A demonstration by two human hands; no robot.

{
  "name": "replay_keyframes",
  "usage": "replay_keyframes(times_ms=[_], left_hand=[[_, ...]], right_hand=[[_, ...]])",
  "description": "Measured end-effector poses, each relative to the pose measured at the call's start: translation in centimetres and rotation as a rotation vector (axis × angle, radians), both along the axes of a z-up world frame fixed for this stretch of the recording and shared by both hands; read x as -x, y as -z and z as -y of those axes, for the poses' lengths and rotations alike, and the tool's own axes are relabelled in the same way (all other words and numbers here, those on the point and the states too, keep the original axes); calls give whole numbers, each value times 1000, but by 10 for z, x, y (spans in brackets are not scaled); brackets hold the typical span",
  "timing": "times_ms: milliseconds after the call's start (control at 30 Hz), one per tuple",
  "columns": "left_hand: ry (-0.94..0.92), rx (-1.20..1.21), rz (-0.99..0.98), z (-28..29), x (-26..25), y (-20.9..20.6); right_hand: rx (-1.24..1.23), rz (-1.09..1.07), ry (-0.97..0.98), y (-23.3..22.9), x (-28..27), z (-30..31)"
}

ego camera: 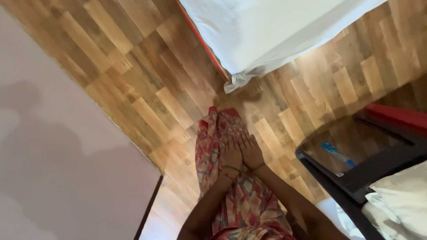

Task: The person makes a bed by tucking a white sheet under the mattress by hand while smoothing the surface.

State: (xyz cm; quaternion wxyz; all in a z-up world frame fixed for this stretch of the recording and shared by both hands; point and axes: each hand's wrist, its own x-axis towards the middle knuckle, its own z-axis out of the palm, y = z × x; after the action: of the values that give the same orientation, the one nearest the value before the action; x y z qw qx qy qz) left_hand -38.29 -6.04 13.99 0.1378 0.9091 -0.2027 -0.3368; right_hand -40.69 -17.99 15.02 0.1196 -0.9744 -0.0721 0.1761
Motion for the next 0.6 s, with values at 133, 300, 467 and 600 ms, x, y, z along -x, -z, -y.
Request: replay_keyframes(times_ms=[133,300,467,600], left_hand=[[-110,161,181,-5,19,2],[-24,247,394,-39,30,-54],[-20,318,403,-66,35,-120],[-47,337,421,-66,35,-146]], right_hand=[[-7,96,56,-41,5,-7],[-73,252,32,-89,25,-26],[-100,377,-54,-133,28,-40],[-83,435,-145,-151,32,-34]])
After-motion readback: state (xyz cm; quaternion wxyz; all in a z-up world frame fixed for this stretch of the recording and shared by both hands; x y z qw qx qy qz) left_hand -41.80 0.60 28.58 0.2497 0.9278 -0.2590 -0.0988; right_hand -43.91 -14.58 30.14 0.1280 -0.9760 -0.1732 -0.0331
